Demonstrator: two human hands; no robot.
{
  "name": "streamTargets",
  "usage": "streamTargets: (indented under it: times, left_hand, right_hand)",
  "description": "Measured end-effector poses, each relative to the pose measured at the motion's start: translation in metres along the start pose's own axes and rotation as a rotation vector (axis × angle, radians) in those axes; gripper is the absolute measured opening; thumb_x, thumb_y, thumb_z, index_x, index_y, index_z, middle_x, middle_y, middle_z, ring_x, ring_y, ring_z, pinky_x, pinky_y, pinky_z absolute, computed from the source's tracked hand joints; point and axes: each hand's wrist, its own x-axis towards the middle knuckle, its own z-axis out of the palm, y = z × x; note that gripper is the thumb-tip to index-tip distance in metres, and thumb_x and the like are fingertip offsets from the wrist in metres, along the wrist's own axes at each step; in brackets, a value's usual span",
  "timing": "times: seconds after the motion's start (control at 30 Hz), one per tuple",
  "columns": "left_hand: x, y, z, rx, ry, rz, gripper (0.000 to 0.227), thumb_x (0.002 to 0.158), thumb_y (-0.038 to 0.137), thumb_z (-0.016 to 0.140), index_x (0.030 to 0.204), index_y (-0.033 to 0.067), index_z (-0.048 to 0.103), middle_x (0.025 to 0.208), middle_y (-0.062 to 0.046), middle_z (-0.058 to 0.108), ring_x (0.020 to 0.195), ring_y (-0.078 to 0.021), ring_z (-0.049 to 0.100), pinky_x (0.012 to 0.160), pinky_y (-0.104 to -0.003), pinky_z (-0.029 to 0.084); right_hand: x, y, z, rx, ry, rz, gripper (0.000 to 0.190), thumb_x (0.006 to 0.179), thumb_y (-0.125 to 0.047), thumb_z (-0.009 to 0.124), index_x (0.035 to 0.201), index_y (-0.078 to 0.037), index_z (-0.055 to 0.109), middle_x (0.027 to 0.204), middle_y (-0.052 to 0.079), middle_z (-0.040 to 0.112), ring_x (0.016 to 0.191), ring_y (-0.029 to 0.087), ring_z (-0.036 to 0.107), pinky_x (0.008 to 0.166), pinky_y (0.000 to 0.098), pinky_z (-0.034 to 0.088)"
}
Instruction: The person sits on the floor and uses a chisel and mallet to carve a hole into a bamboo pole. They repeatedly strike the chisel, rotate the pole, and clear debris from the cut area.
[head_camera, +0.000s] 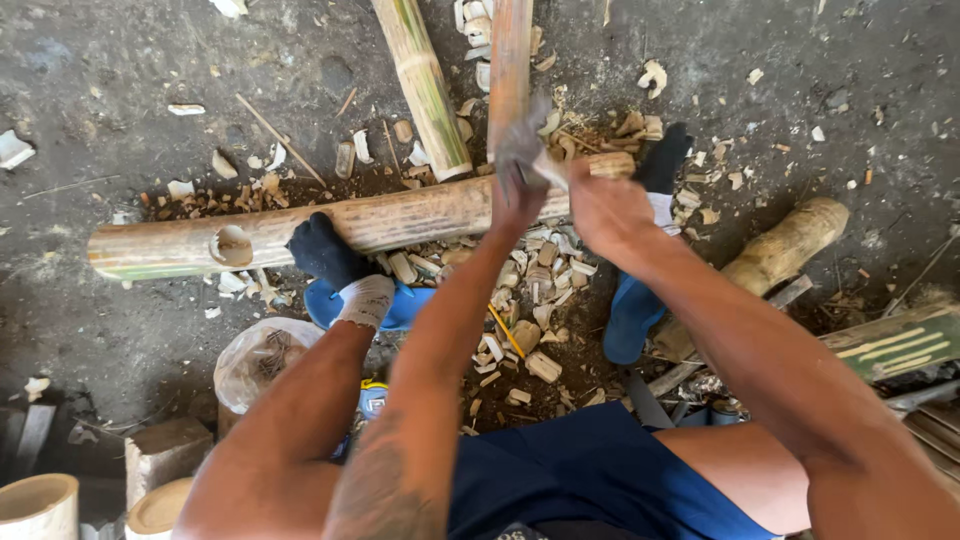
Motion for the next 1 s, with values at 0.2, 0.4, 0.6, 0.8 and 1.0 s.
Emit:
streamTargets:
  times: [0.2, 0.4, 0.6, 0.8, 1.0]
  left_hand:
    - [0.001, -0.014, -0.014, -0.147, 0.002, 0.208, 0.054, 0.086, 0.013, 0.077, 0.131, 0.0063, 0.049, 0.12, -0.015, 0.063, 0.11, -0.0318, 0.064, 0.095, -0.04, 0.056]
    - [0.001, 0.039, -0.067, -0.392, 0.046, 0.101, 0.052, 0.094, 0.01, 0.073, 0.132, 0.0039, 0.038, 0.117, -0.011, 0.056, 0.11, -0.0226, 0.063, 0.091, -0.042, 0.062]
    - [0.007, 0.078, -0.075, -0.732, -0.008, 0.142, 0.03, 0.093, 0.003, 0.073, 0.116, 0.0045, 0.054, 0.096, -0.002, 0.06, 0.09, -0.0155, 0.066, 0.081, -0.037, 0.059]
    - [0.001, 0.076, -0.068, -0.655, 0.02, 0.086, 0.027, 0.096, 0.003, 0.071, 0.116, 0.0068, 0.053, 0.095, 0.001, 0.058, 0.09, -0.0114, 0.059, 0.082, -0.026, 0.053]
    - [-0.014, 0.054, -0.061, -0.613, -0.023, 0.06, 0.032, 0.088, 0.01, 0.072, 0.116, 0.0085, 0.056, 0.102, -0.004, 0.067, 0.1, -0.0175, 0.071, 0.091, -0.034, 0.065]
  right_hand:
    - [-0.009, 0.051, 0.051, 0.115, 0.334, -0.043, 0.033, 0.093, -0.014, 0.056, 0.118, 0.005, 0.045, 0.082, 0.032, 0.069, 0.075, 0.052, 0.067, 0.068, 0.062, 0.054]
    - [-0.037, 0.051, 0.056, 0.341, 0.529, -0.105, 0.025, 0.092, -0.007, 0.059, 0.11, 0.002, 0.045, 0.072, 0.032, 0.064, 0.067, 0.052, 0.065, 0.063, 0.06, 0.053]
    - [-0.045, 0.054, 0.05, 0.415, 0.609, -0.157, 0.017, 0.092, -0.003, 0.058, 0.106, 0.0, 0.048, 0.074, 0.03, 0.065, 0.068, 0.05, 0.067, 0.061, 0.0571, 0.053]
    - [-0.052, 0.045, 0.026, 0.431, 0.642, -0.206, 0.014, 0.093, 0.001, 0.058, 0.104, 0.001, 0.05, 0.075, 0.027, 0.067, 0.065, 0.043, 0.07, 0.056, 0.0509, 0.056]
    - [-0.05, 0.041, 0.018, 0.4, 0.597, -0.22, 0.018, 0.095, 0.005, 0.048, 0.113, 0.008, 0.045, 0.071, 0.02, 0.063, 0.048, 0.029, 0.065, 0.04, 0.0391, 0.051]
